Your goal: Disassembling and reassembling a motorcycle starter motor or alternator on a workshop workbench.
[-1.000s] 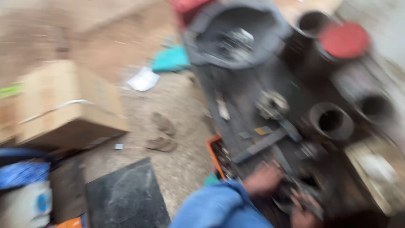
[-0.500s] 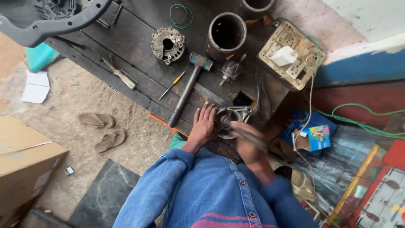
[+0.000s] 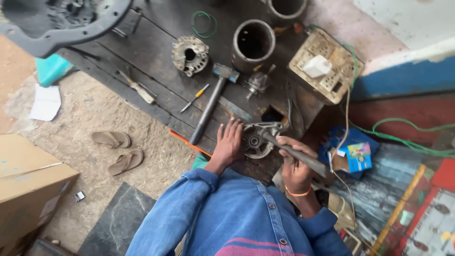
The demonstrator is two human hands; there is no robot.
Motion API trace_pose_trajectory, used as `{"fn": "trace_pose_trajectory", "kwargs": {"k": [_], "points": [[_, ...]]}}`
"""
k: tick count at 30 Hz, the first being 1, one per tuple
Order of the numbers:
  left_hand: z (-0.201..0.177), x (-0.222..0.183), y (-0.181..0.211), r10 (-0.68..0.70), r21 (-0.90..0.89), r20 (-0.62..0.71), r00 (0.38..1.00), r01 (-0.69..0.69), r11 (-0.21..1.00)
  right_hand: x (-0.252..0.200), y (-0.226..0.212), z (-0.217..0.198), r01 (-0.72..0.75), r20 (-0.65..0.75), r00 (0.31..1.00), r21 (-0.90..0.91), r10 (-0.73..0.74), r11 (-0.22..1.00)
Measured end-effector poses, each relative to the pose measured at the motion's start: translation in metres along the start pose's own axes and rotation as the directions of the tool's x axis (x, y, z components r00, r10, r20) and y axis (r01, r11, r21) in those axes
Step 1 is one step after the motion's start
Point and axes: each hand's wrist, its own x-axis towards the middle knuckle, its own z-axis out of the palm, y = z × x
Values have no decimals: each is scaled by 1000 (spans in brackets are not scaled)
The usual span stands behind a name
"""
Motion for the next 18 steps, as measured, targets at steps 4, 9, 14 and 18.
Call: {"fn": "trace_pose_trajectory", "kwargs": {"k": [4, 9, 14, 18], "points": [[-25, 7, 11, -81, -85, 199, 977, 99, 991, -23, 41, 19, 92, 128, 989, -100, -79, 991], [31, -11, -3, 0, 105, -19, 1000, 2, 994, -27, 53, 23, -52, 204, 971, -340, 128, 939], [-20, 4, 13, -91, -49, 159, 983, 100, 994, -2, 29, 5, -166, 29, 984, -229, 177, 959], [14, -4, -1, -9, 103, 1, 1000, 9, 995, 7, -17, 6, -7, -37, 999, 188, 15, 982]]}}
